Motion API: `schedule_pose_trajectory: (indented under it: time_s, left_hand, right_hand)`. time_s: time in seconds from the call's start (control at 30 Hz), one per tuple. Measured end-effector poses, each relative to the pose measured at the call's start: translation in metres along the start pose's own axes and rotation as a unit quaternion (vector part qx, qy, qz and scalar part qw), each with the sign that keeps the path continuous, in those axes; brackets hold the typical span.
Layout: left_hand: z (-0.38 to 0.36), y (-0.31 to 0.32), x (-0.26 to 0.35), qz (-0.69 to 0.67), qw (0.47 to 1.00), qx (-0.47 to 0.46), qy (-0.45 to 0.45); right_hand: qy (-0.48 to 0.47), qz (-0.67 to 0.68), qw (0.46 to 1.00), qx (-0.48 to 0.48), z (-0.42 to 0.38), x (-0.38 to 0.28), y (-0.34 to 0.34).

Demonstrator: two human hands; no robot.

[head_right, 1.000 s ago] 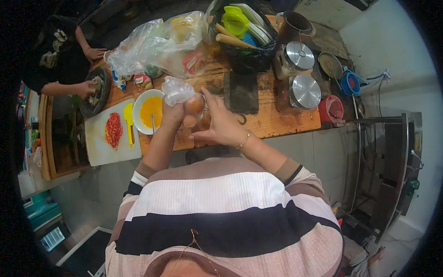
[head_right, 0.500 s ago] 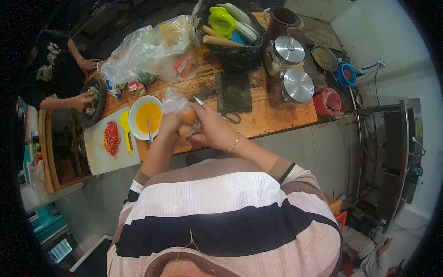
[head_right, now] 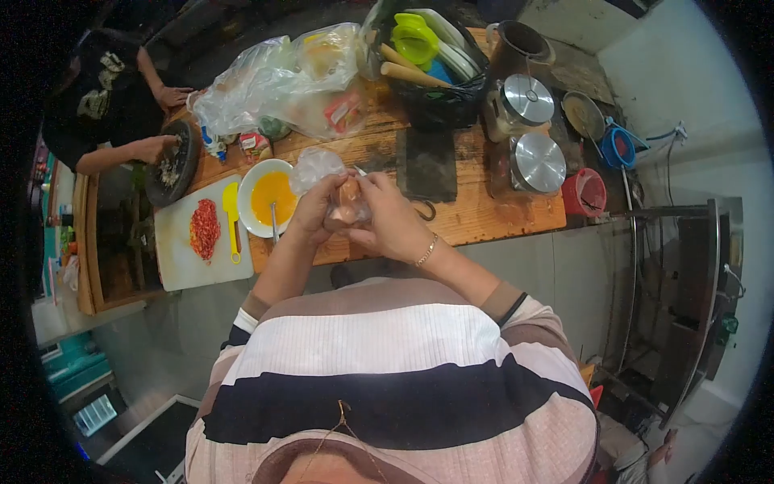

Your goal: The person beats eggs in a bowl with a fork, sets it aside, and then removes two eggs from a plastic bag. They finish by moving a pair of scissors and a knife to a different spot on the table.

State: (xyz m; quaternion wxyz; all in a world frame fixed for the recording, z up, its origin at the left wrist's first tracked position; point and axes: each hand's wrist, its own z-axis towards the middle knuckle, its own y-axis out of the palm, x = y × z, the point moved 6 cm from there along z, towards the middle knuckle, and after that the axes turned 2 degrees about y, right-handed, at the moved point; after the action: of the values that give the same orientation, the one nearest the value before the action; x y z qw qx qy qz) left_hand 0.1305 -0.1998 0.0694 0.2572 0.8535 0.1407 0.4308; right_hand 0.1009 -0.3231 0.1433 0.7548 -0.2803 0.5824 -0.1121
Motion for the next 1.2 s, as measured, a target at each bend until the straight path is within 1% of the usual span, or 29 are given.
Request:
schedule_pose_trajectory:
  time_s: [0.07,0.1,0.17,0.27,0.3,0.37,0.4,0.43,0.47,0.53,0.57,0.63,0.67,0.7,0.77,0.8,0.87,0.93,0.97,1.03,1.07,1.1,1.2]
  left_hand:
    - [0.002,-0.005,-0.002,-0.020,1.000,0.005,0.010]
    - [0.002,-0.005,-0.001,-0.029,0.999,0.006,0.015]
    - [-0.001,-0.003,-0.001,-0.012,0.998,0.048,0.036]
    - [-0.001,-0.008,-0.008,0.013,0.994,0.085,0.071]
    - [0.001,-0.012,-0.010,0.021,0.992,0.094,0.084]
    - [0.004,-0.018,-0.010,0.093,0.984,0.096,0.119]
    - [0.005,-0.022,-0.011,0.129,0.978,0.097,0.136]
    - [0.004,-0.026,-0.002,0.295,0.919,0.119,0.231]
    - [0.001,-0.027,0.004,0.450,0.824,0.137,0.316]
    - [-0.002,-0.024,0.008,0.577,0.728,0.140,0.343]
    - [0.003,-0.028,0.007,0.564,0.759,0.132,0.297]
    - [0.008,-0.032,0.004,0.541,0.779,0.130,0.289]
    - [0.010,-0.035,-0.001,0.532,0.769,0.137,0.326]
    - [0.007,-0.032,0.002,0.523,0.758,0.144,0.363]
    - [0.015,-0.042,0.000,0.366,0.876,0.133,0.283]
    - [0.018,-0.043,-0.002,0.281,0.921,0.123,0.239]
    - [0.018,-0.044,0.002,0.451,0.829,0.137,0.300]
    - [0.012,-0.039,0.007,0.487,0.808,0.132,0.305]
    - [0.010,-0.038,0.007,0.442,0.842,0.121,0.284]
    - [-0.002,-0.024,0.019,0.371,0.873,0.119,0.292]
    - [-0.011,-0.016,0.026,0.347,0.871,0.130,0.322]
    - [-0.017,-0.014,0.032,0.322,0.868,0.140,0.350]
    - [-0.014,-0.018,0.028,0.325,0.875,0.087,0.348]
  right_hand:
    - [-0.012,0.006,0.999,0.030,0.001,-0.011,-0.005]
    - [-0.014,0.012,1.000,0.025,0.001,-0.011,-0.002]
    - [-0.015,0.024,0.999,0.018,0.001,-0.007,0.004]
    - [0.001,0.027,0.999,0.022,0.006,0.012,0.011]
    - [0.020,0.047,0.999,0.007,0.008,0.017,0.012]
    - [0.060,0.087,0.994,-0.024,0.010,0.026,0.015]
    - [0.050,0.101,0.993,-0.033,0.010,0.023,0.013]
    - [0.040,0.115,0.992,-0.043,0.010,0.020,0.009]
    - [0.030,0.130,0.990,-0.052,0.010,0.017,0.008]
    - [0.105,0.259,0.956,-0.085,0.012,0.030,0.017]
    - [0.141,0.321,0.931,-0.101,0.013,0.035,0.021]
    - [0.174,0.341,0.913,-0.143,0.015,0.025,0.015]
    - [0.190,0.350,0.902,-0.164,0.017,0.021,0.013]
    - [0.183,0.275,0.929,-0.164,0.020,0.028,0.009]
    - [0.167,0.120,0.966,-0.159,0.028,0.043,0.000]
    - [0.156,0.045,0.973,-0.163,0.033,0.043,-0.004]
    - [0.130,-0.105,0.972,-0.167,0.041,0.038,-0.011]
    - [0.092,-0.040,0.983,-0.154,0.040,0.022,-0.004]
    - [0.073,-0.008,0.987,-0.146,0.039,0.015,0.002]
    - [0.190,0.151,0.955,-0.173,0.037,0.021,0.021]
    - [0.246,0.228,0.924,-0.184,0.035,0.026,0.030]
    - [0.259,0.283,0.903,-0.195,0.035,0.028,0.035]
    - [0.276,0.325,0.884,-0.191,0.034,0.035,0.035]
